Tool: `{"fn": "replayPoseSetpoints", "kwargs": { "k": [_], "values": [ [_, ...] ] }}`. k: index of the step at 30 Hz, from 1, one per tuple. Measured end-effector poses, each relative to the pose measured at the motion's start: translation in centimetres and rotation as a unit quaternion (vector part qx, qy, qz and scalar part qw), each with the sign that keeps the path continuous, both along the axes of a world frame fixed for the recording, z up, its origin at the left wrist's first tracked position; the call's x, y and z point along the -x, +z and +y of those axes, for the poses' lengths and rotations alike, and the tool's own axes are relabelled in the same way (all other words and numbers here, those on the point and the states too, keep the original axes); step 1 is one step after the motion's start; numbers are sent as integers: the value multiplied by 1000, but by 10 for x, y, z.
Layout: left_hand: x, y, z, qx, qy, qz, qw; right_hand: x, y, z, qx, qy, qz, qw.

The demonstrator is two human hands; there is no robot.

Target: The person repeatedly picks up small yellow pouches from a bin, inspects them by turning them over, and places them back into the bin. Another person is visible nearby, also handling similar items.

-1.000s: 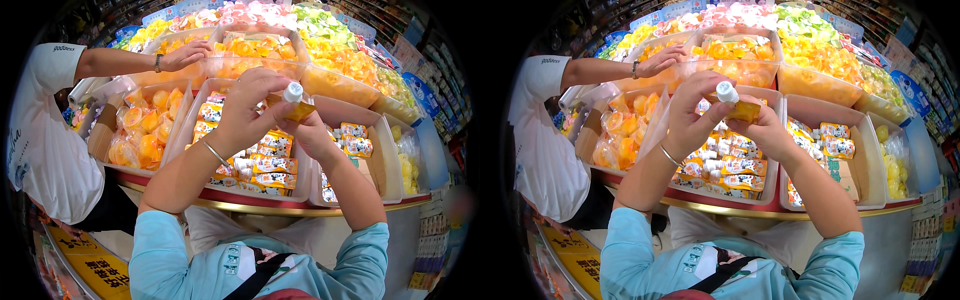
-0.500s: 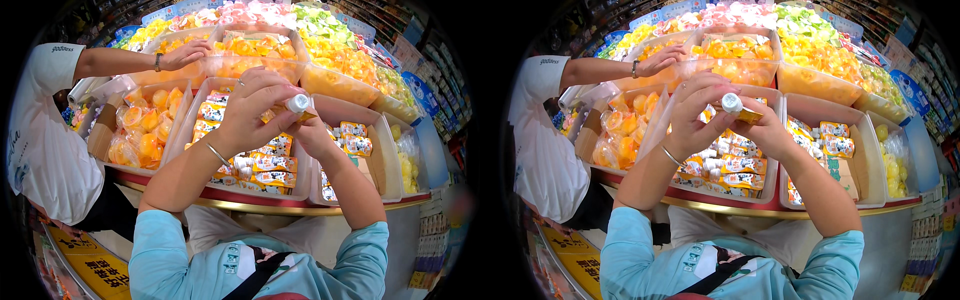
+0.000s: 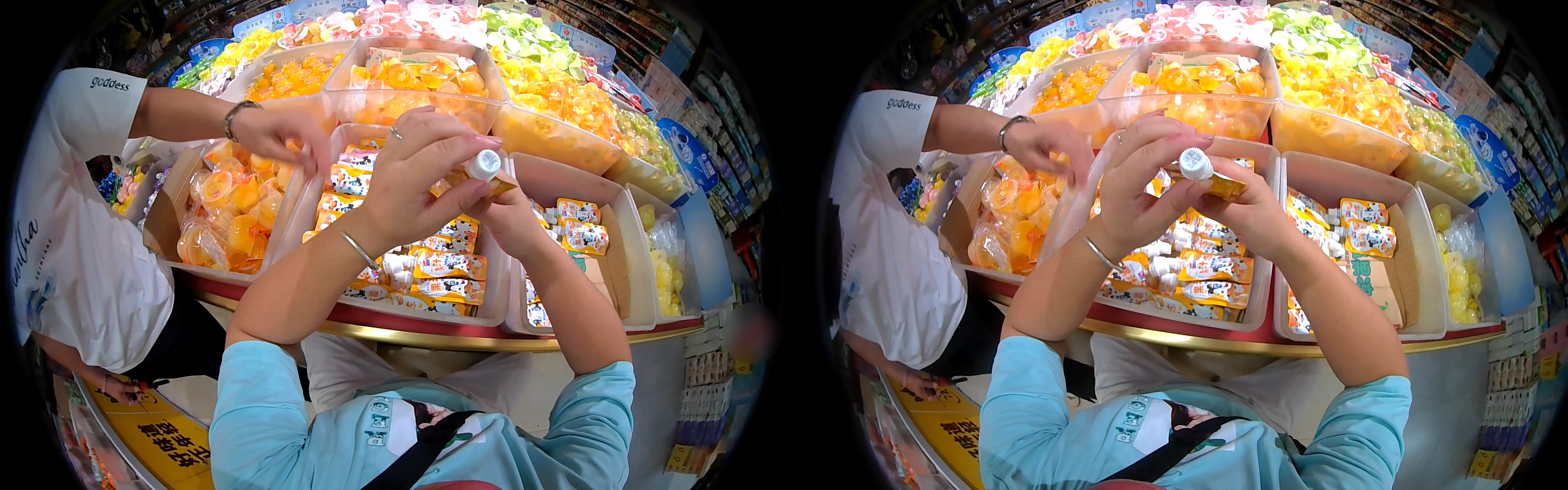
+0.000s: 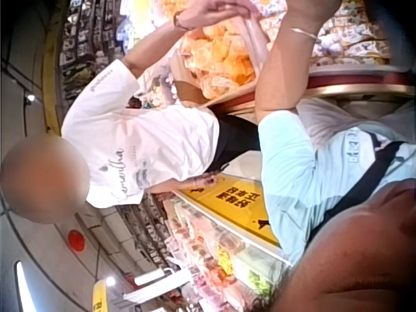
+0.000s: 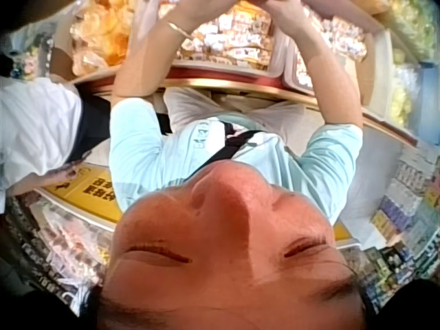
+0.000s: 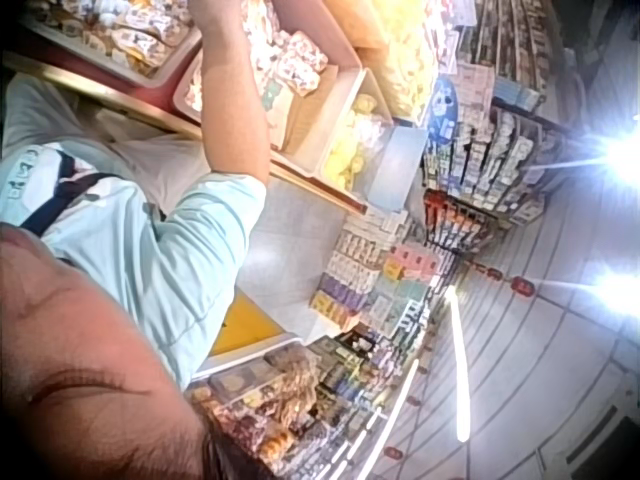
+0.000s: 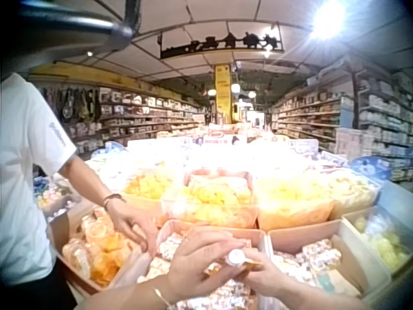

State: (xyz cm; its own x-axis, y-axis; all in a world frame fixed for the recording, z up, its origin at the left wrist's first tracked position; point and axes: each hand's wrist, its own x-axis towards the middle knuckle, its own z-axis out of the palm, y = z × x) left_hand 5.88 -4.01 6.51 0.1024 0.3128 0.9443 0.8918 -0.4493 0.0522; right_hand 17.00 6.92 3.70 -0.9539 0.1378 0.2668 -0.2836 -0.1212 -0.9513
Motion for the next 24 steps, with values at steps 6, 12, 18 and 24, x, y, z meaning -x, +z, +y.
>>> {"fn": "replayPoseSetpoints", "kwargs": {
  "k": [6,12,18,24],
  "values": [
    [-1,2,-2,-3,-3,22,1000,-1,0,0,-20,5,24,999],
    [0,0,-2,-1,3,25,1000,-1,2,1,-17,12,9,1000],
    [-2,-1,1,-33,2,23,999,-3,3,2,-16,24,0,1000],
    [-4,-3,6,-75,0,28,997,-3,3,5,-21,50,14,998]
  ]
}}
